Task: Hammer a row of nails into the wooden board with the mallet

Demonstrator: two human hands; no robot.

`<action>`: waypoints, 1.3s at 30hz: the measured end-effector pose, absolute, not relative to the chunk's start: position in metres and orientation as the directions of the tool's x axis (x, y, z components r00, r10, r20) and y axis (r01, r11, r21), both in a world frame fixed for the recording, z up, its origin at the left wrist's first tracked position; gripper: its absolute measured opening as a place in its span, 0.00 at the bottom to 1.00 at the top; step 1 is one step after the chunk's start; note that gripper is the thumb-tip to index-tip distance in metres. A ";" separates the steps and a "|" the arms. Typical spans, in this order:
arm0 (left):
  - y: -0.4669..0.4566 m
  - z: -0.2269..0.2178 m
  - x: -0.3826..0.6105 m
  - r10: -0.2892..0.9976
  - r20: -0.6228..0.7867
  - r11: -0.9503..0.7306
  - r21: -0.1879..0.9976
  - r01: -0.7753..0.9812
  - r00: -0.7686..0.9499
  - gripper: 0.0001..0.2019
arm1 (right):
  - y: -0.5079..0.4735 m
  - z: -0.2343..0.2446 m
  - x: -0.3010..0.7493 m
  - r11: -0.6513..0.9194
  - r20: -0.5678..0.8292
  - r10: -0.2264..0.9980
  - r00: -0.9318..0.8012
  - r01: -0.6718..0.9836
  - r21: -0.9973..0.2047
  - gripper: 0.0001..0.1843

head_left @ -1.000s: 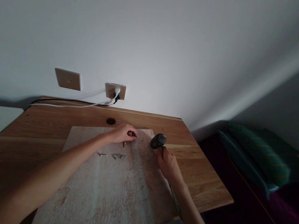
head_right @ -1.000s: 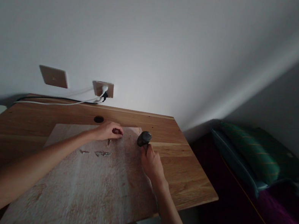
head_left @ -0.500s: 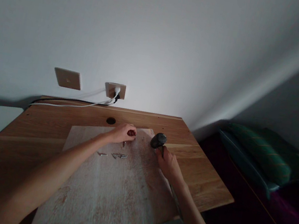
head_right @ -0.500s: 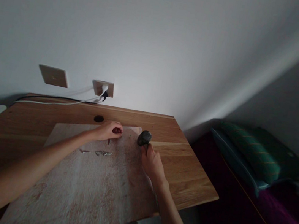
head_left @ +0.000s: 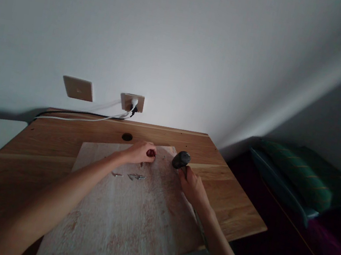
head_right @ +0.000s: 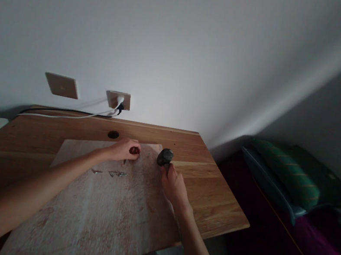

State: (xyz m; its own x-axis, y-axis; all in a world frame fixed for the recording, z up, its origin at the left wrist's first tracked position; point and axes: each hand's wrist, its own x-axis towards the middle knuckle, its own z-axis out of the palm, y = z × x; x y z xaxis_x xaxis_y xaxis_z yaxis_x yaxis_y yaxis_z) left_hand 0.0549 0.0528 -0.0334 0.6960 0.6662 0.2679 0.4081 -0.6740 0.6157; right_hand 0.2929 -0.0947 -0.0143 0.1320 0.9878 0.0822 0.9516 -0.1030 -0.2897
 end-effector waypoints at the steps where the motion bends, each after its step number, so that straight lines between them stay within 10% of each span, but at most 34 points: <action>1: 0.052 -0.033 0.055 0.668 0.266 -0.672 0.616 0.410 0.695 0.04 | -0.094 -0.014 0.293 -0.104 0.081 0.988 0.132 0.952 -0.289 0.11; 39: 0.057 -0.037 0.056 0.662 0.280 -0.661 0.655 0.365 0.696 0.03 | -0.094 -0.015 0.293 -0.097 0.071 0.990 0.121 0.957 -0.272 0.08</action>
